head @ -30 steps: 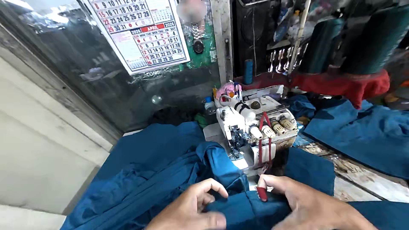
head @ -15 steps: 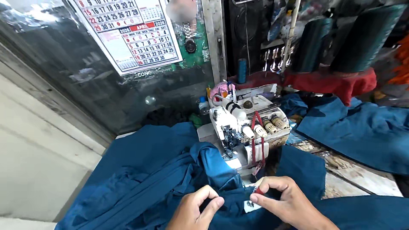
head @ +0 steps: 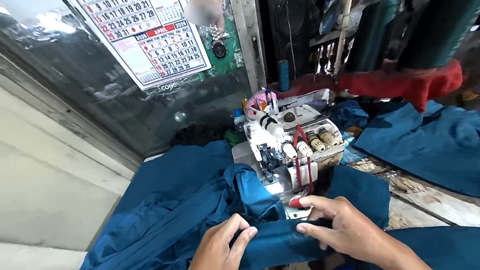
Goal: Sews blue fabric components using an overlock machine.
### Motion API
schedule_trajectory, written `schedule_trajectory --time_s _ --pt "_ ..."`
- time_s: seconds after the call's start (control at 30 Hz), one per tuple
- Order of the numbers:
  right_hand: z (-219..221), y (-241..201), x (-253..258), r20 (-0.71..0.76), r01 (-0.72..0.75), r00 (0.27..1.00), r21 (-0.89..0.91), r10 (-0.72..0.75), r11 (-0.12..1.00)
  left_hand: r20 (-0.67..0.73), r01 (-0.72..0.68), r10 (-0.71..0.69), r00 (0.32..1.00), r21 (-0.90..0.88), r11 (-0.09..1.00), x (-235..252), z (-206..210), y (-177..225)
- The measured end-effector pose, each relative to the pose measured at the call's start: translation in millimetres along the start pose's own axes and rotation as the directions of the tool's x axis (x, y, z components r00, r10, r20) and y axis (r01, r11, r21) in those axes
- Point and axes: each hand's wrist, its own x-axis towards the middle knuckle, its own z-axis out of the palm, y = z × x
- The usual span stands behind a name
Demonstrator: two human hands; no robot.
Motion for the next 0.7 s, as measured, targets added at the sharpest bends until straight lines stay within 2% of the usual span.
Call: schedule_trajectory --time_s 0.1,0.2,0.23,0.3,0.37,0.43,0.5,0.57,0.63,0.7 --pt "-12 -11 5 0.194 -0.117 0.974 -0.027 0.120 0.993 -0.014 -0.030 0.029 0.999 -0.051 0.998 2 -6 -1" --pt "-8 -11 1 0.227 -0.260 0.946 0.115 0.230 0.959 -0.046 0.007 -0.016 0.999 -0.195 0.981 0 7 -1" --pt "-1 -6 -3 0.171 -0.302 0.946 0.155 0.276 0.941 -0.017 0.044 -0.049 0.999 -0.224 0.974 -2 17 -7" --pt "19 5 -15 -0.045 -0.331 0.939 0.138 0.340 0.933 0.172 0.120 -0.081 0.982 -0.235 0.964 -4 25 -21" --pt "37 6 -25 -0.252 -0.265 0.929 0.059 0.271 0.963 0.305 0.133 -0.056 0.951 -0.239 0.962 -1 1 -23" --pt "53 -4 -23 -0.344 -0.191 0.919 0.037 0.192 0.981 0.231 0.057 -0.006 0.973 -0.217 0.974 17 -31 -15" --pt "69 -7 -4 -0.359 -0.159 0.920 0.033 0.160 0.987 0.052 -0.083 0.089 0.995 -0.108 0.991 51 -44 -12" --pt "80 -1 14 -0.366 -0.184 0.912 0.041 0.186 0.982 -0.111 -0.199 0.196 0.974 -0.016 0.980 83 -31 -25" --pt "83 3 15 -0.405 -0.189 0.898 -0.006 0.170 0.982 -0.165 -0.264 0.249 0.954 -0.079 0.961 99 -14 -37" --pt "80 3 7 -0.451 -0.169 0.884 -0.053 0.127 0.984 -0.213 -0.290 0.271 0.939 -0.064 0.955 103 4 -43"
